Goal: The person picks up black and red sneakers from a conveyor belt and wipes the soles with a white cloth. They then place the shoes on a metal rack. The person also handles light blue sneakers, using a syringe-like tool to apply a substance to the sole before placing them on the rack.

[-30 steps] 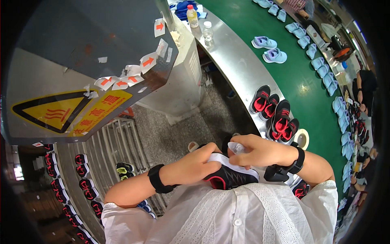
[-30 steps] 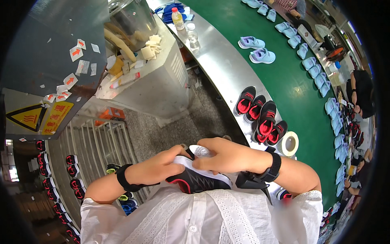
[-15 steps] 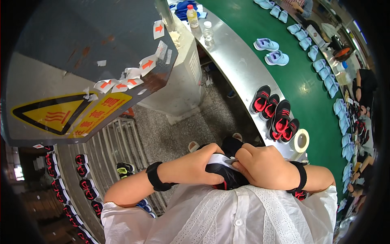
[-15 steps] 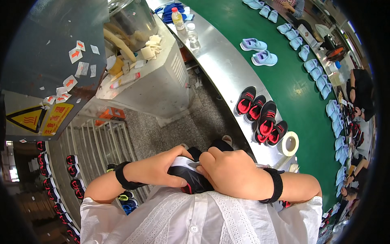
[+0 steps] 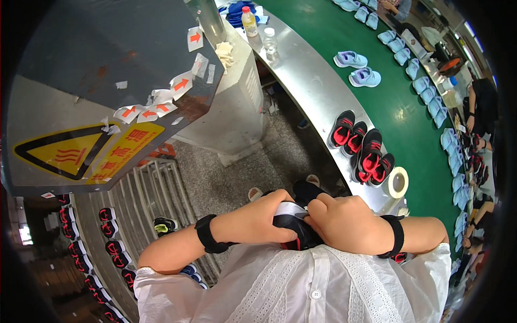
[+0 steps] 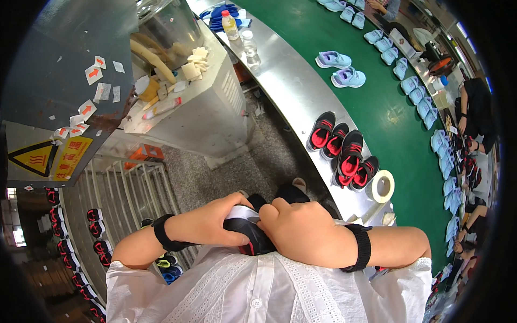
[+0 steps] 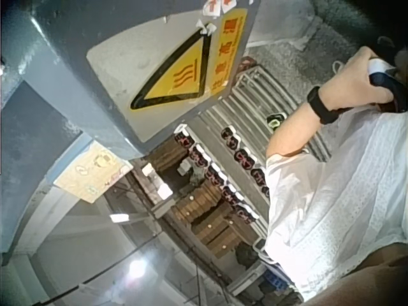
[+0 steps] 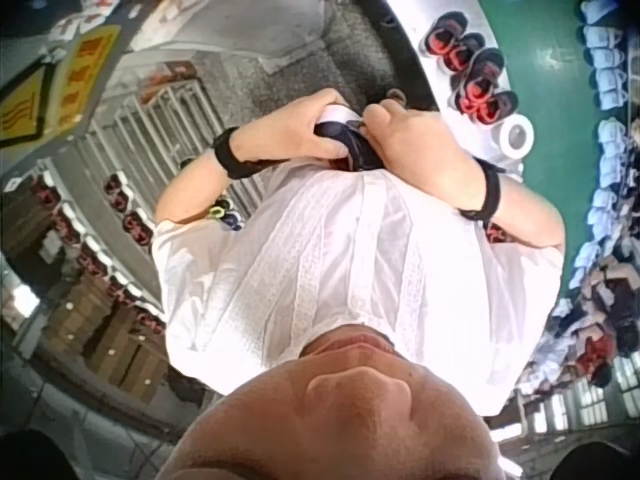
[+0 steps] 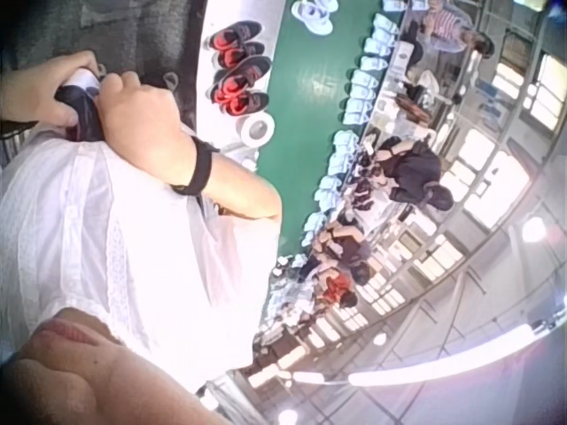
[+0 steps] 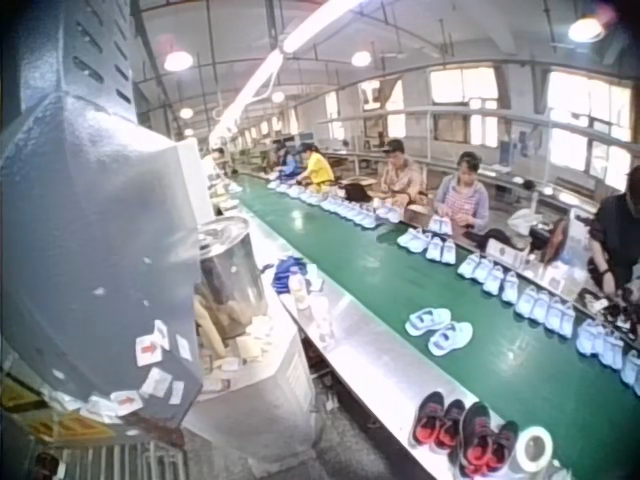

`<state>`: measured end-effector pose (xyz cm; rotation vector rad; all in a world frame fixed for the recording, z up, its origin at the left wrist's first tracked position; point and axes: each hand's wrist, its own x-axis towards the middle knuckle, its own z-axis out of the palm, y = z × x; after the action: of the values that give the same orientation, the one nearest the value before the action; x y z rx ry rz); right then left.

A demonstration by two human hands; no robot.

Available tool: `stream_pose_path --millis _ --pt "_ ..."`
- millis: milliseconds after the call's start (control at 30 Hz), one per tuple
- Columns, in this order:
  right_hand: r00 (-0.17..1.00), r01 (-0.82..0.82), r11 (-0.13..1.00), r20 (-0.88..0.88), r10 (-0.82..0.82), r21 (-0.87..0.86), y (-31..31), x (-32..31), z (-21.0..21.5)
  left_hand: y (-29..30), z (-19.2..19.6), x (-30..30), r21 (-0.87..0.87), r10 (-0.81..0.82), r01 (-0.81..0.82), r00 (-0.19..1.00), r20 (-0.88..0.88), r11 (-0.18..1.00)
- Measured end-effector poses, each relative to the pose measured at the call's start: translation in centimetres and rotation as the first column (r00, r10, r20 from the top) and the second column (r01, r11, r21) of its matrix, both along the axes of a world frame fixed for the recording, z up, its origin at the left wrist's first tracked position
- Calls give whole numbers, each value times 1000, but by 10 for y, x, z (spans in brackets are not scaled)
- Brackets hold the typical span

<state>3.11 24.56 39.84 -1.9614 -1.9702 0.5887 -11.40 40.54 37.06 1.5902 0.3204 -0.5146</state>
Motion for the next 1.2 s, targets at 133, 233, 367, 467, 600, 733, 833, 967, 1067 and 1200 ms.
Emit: stream_pose_path --millis 133,233,367,467,600,733,833,967,1067,1200 --pt "986 -40 998 158 46 -41 -3 -5 -9 -3 0 2 42 34 -35 999 15 999" --pt "969 -53 998 238 62 -44 1 1 -9 -5 -3 6 77 63 -65 998 22 995" --pt "992 123 989 -29 -121 81 0 13 -7 2 2 11 66 26 -27 1000 13 997" --pt "923 335 935 -242 -299 121 -11 36 7 5 5 16 31 40 -40 999 17 999" --pt "807 532 842 -354 -473 87 -43 59 5 2 -6 28 9 59 -59 997 46 998" --pt "635 694 718 -420 -648 -58 -75 61 -3 -3 -11 46 -63 106 -103 993 46 993" --pt "514 756 639 -475 -714 -143 -93 59 -15 -10 -15 65 -78 89 -79 985 145 994" --pt "400 822 547 -523 -753 -159 -106 56 -23 -18 -18 82 -133 98 -78 983 157 988" --pt "320 842 494 -537 -781 -216 -113 54 -32 -23 -25 90 -163 128 -102 979 159 981" --pt "435 818 566 -538 -722 -99 -120 43 -60 -46 -30 109 -391 302 -302 951 -62 870"
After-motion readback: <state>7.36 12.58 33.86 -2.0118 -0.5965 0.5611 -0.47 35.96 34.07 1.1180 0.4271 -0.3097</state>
